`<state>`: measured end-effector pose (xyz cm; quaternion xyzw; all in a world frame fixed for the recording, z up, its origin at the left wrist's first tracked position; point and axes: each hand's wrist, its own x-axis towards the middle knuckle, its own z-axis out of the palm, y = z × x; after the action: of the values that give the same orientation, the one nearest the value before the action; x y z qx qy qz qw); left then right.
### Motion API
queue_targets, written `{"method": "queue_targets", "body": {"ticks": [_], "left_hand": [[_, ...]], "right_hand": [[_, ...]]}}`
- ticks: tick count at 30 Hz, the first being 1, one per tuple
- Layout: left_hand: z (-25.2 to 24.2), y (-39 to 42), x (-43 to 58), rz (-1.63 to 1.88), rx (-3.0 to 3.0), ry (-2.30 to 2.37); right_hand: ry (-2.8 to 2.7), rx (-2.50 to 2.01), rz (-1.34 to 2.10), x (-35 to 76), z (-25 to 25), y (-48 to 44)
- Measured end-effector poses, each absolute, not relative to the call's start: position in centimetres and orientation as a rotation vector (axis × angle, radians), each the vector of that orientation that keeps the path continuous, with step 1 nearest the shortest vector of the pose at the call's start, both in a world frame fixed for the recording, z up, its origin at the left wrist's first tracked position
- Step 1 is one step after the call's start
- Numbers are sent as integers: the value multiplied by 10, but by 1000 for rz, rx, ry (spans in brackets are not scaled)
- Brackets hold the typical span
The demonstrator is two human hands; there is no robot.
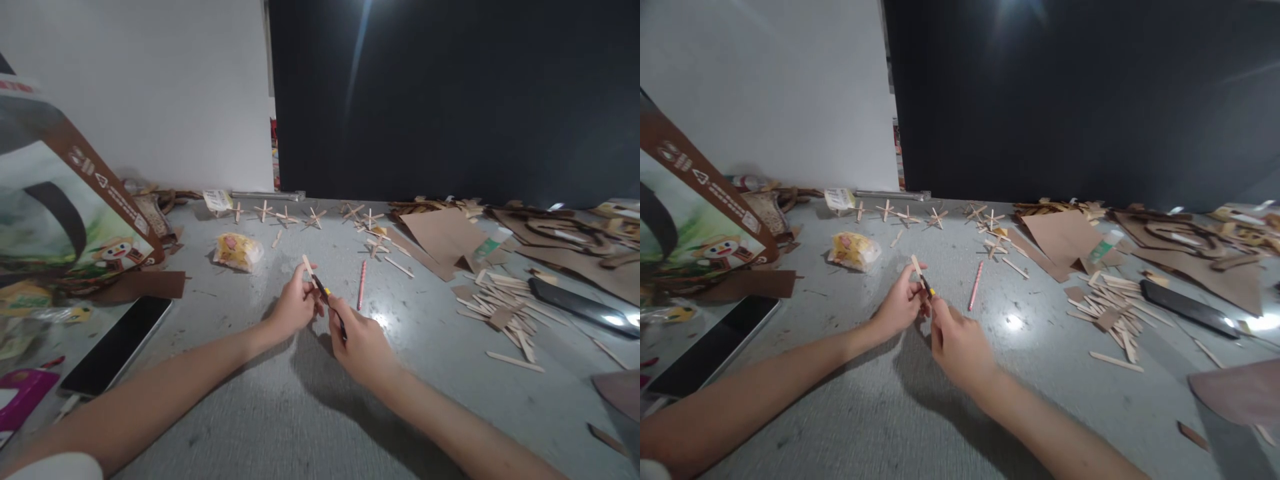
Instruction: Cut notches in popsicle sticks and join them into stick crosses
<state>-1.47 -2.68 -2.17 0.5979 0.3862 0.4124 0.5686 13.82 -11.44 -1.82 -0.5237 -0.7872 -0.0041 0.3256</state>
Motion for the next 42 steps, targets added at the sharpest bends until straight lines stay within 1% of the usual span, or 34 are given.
{"method": "queue_targets", "body": {"ticks": [7, 16, 22, 26, 31, 39, 42], "left_hand": [[-22, -26, -18, 948, 1482, 778], [-28, -24, -21, 886, 1603, 899], [-20, -22, -24, 869, 1714, 868], [-23, -23, -22, 831, 1695, 905], [-26, -25, -21, 843, 1675, 954], [-24, -20, -25, 889, 1834, 926], [-29, -22, -23, 869, 1783, 971]], "right_hand": [[-2011, -1358, 145, 142, -11, -111], [-1996, -1338, 106, 141, -16, -114], [-1982, -1376, 203, 144, -9, -116], [-1972, -1406, 286, 142, -9, -115], [-1978, -1432, 287, 137, -9, -114], [-1939, -1451, 330, 141, -6, -115], [-1945, -1454, 337, 139, -8, -115]]}}
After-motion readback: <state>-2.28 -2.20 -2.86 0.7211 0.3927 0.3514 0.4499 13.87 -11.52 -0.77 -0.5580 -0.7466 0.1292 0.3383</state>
